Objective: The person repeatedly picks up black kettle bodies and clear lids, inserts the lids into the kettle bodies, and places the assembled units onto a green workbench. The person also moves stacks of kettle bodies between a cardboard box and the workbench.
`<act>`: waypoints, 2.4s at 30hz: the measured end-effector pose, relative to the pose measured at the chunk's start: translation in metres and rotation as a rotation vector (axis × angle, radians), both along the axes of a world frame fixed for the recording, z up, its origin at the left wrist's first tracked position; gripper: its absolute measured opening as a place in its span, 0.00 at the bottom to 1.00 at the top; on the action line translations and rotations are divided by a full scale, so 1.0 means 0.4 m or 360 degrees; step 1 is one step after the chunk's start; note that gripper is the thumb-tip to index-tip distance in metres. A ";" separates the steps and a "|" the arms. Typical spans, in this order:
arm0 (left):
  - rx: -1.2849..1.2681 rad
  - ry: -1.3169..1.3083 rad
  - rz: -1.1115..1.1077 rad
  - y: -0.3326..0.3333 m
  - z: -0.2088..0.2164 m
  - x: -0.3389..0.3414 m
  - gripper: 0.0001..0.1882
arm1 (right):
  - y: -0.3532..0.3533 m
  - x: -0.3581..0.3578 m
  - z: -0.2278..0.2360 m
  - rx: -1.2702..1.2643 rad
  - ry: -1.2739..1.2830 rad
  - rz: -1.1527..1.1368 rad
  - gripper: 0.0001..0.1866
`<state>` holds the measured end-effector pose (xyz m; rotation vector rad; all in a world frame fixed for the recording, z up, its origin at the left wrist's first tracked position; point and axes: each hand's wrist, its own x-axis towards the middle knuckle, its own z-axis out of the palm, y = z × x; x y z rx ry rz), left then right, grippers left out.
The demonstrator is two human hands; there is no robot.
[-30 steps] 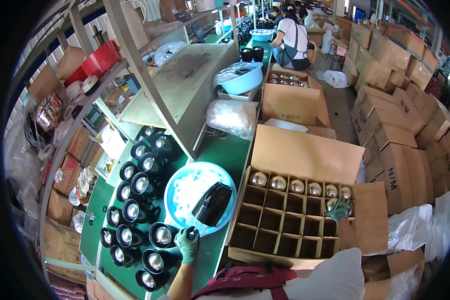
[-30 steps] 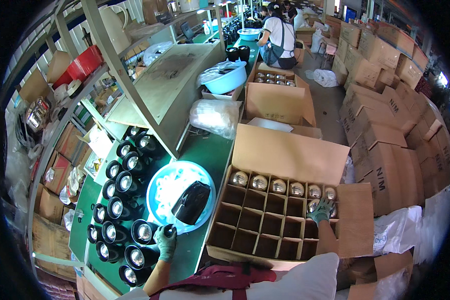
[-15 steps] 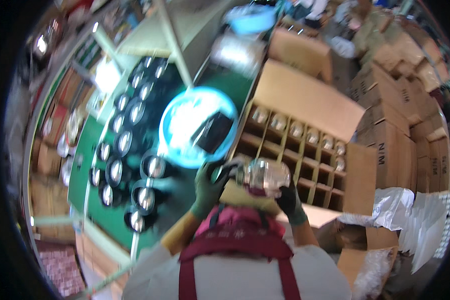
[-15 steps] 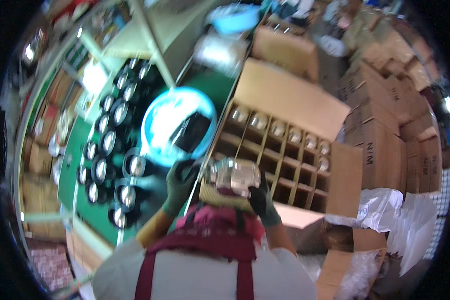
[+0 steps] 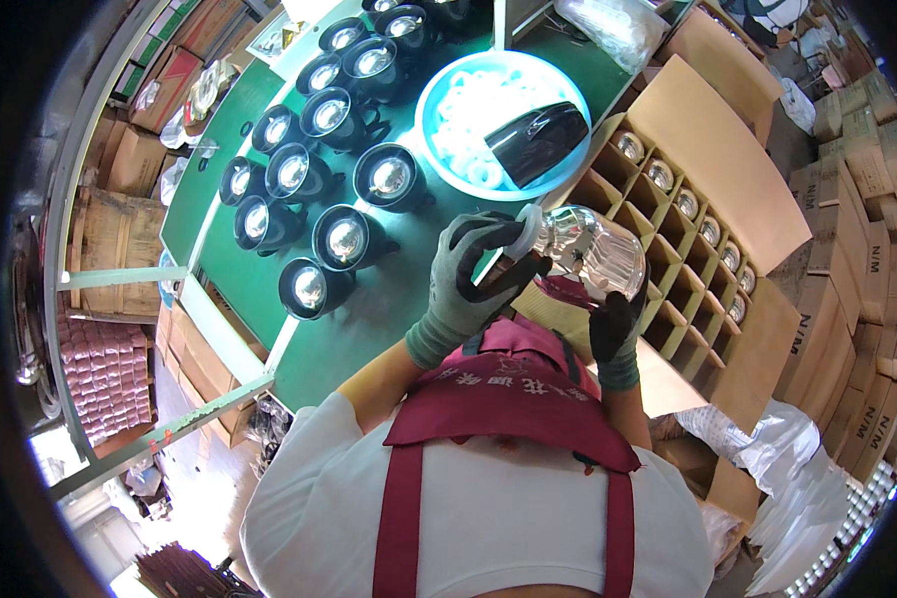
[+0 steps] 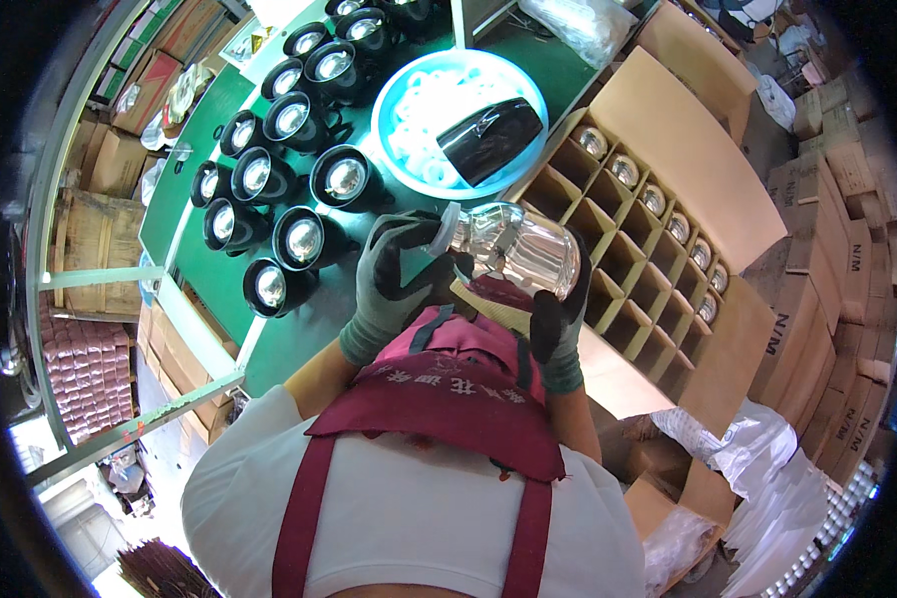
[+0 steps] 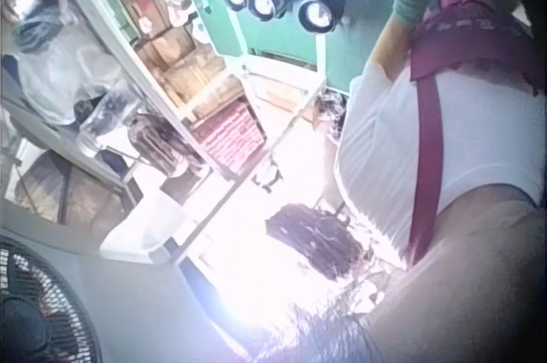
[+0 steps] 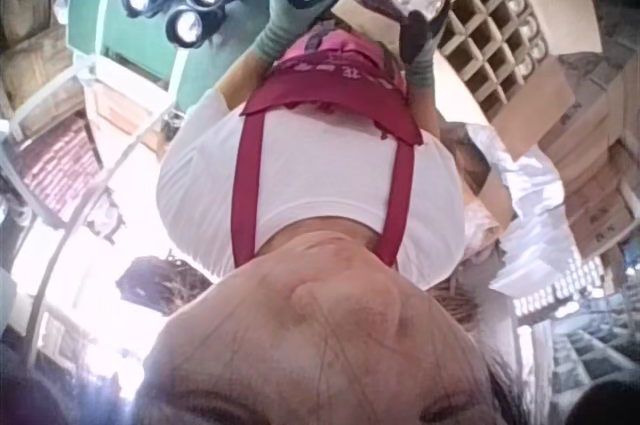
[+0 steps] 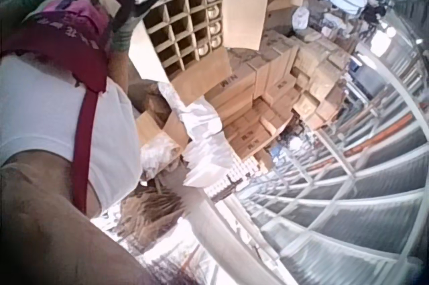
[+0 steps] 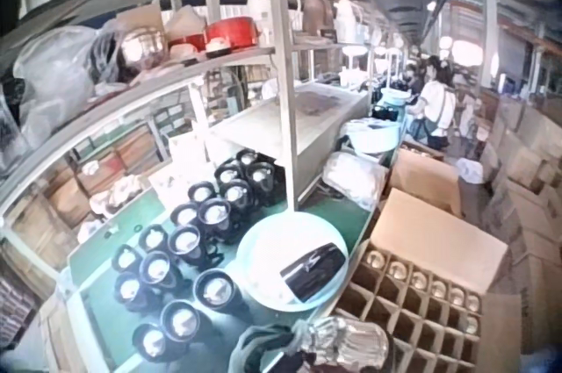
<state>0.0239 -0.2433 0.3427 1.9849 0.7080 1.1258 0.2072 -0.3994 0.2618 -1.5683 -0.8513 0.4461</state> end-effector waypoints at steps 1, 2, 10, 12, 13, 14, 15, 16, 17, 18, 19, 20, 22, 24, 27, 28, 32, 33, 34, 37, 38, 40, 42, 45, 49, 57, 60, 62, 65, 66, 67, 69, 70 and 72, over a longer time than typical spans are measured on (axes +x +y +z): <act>0.0181 0.0069 0.0043 0.006 -0.009 -0.003 0.27 | -0.012 0.005 -0.023 -0.0104 -0.0251 0.0067 0.13; -0.0144 -0.0041 0.0071 -0.002 -0.005 -0.004 0.28 | -0.018 0.004 -0.045 -0.0108 -0.0221 0.0050 0.13; 0.0135 0.0254 0.0040 -0.023 -0.008 0.025 0.32 | -0.008 -0.065 -0.097 0.0116 -0.0793 -0.0035 0.44; 0.0045 0.0157 -0.0093 0.001 -0.014 0.032 0.31 | -0.016 -0.083 -0.093 -0.0008 -0.0771 0.0022 0.52; -0.0088 0.0096 -0.0141 0.018 -0.018 0.044 0.31 | -0.012 -0.088 -0.072 -0.0132 -0.0650 0.0017 0.52; 0.0167 0.0284 -0.0064 0.020 -0.011 0.050 0.34 | -0.012 -0.097 -0.052 -0.0265 -0.0523 0.0006 0.51; 0.0280 0.0430 -0.0088 0.006 -0.014 0.059 0.35 | -0.008 -0.102 -0.033 -0.0392 -0.0397 -0.0002 0.51; 0.0416 0.0547 -0.0106 -0.008 -0.023 0.071 0.37 | 0.001 -0.091 -0.010 -0.0398 -0.0176 0.0062 0.49; 0.0490 0.0546 -0.0236 -0.011 -0.061 0.084 0.41 | 0.009 -0.077 0.015 -0.0409 0.0041 0.0098 0.48; 0.0380 0.0386 -0.0413 -0.017 -0.054 0.108 0.43 | -0.006 -0.060 -0.004 -0.0361 -0.0174 0.0078 0.47; 0.0267 0.0313 -0.0572 -0.023 -0.044 0.130 0.45 | -0.020 -0.044 -0.016 -0.0310 -0.0394 0.0050 0.46; 0.0195 0.0330 -0.0684 -0.021 -0.070 0.147 0.48 | -0.040 -0.044 -0.055 -0.0278 -0.0499 -0.0068 0.45; -0.0214 0.0126 -0.1078 0.019 -0.099 0.198 0.39 | -0.060 -0.036 -0.110 -0.0229 -0.0366 -0.0226 0.43; -0.1371 -0.0263 -0.1334 0.124 -0.200 0.225 0.31 | -0.072 -0.016 -0.052 -0.0344 -0.0317 -0.0119 0.39; -0.0014 0.0181 -0.0267 0.314 -0.300 0.367 0.39 | -0.045 -0.009 0.006 0.0248 0.1200 -0.0262 0.32; 0.0071 0.0499 0.0060 0.321 -0.251 0.397 0.44 | -0.056 0.001 0.001 0.0123 0.0729 -0.0195 0.33; 0.0021 0.1239 -0.0129 0.440 -0.379 0.493 0.42 | -0.096 0.025 0.017 -0.0070 -0.0014 -0.0259 0.40; 0.0096 0.1298 -0.0059 0.462 -0.376 0.468 0.36 | -0.082 0.010 0.080 -0.0109 0.0194 -0.0236 0.40; 0.0166 0.1355 -0.0002 0.478 -0.381 0.447 0.30 | -0.073 -0.003 0.142 -0.0155 0.0398 -0.0233 0.39; -0.0052 0.0766 0.0056 0.508 -0.359 0.371 0.21 | -0.095 -0.005 0.103 -0.0291 0.0324 -0.0133 0.40; 0.0085 0.0627 0.0174 0.552 -0.373 0.328 0.17 | -0.095 -0.012 0.091 -0.0289 0.0337 -0.0106 0.40; -0.0609 -0.0265 -0.0160 0.549 -0.328 0.259 0.14 | -0.111 -0.007 -0.053 -0.0190 0.0339 -0.0183 0.40; -0.1226 -0.0607 -0.0413 0.434 -0.124 0.215 0.11 | -0.126 -0.002 -0.102 0.0063 0.0932 -0.0215 0.39; -0.1142 -0.0512 -0.0422 0.383 -0.128 0.069 0.13 | -0.083 0.018 -0.080 0.0514 0.2305 -0.0051 0.37; 0.0338 0.0283 -0.0214 0.235 -0.091 -0.018 0.18 | -0.039 0.002 -0.086 0.0081 0.1480 0.0353 0.36; -0.1777 -0.0203 -0.0810 0.136 0.118 -0.125 0.37 | 0.007 -0.005 -0.145 0.0193 0.1152 0.0639 0.33; -0.1354 0.0387 -0.0890 0.173 0.149 -0.182 0.35 | 0.046 0.011 -0.099 0.0103 0.1777 0.0912 0.33; -0.1223 0.0562 -0.0897 0.221 0.096 -0.214 0.32 | 0.052 0.011 -0.081 0.0049 0.1797 0.0996 0.33; -0.1096 0.0647 -0.0978 0.247 0.038 -0.210 0.33 | 0.036 0.004 -0.070 -0.0032 0.1676 0.0979 0.33; -0.1002 0.0687 -0.1062 0.241 0.039 -0.198 0.33 | 0.028 0.003 -0.070 -0.0057 0.1631 0.0969 0.33; -0.0989 0.0579 -0.0895 0.203 0.080 -0.190 0.34 | 0.022 -0.002 -0.068 -0.0083 0.1593 0.0964 0.33; -0.1105 0.0554 -0.1029 0.200 0.020 -0.187 0.36 | 0.005 -0.007 -0.064 -0.0129 0.1518 0.0945 0.33; -0.1162 0.0540 -0.1095 0.195 0.010 -0.184 0.36 | -0.003 -0.009 -0.059 -0.0152 0.1480 0.0948 0.33; -0.1478 0.0484 -0.1058 0.172 0.057 -0.187 0.35 | -0.017 -0.012 -0.051 -0.0203 0.1405 0.0931 0.33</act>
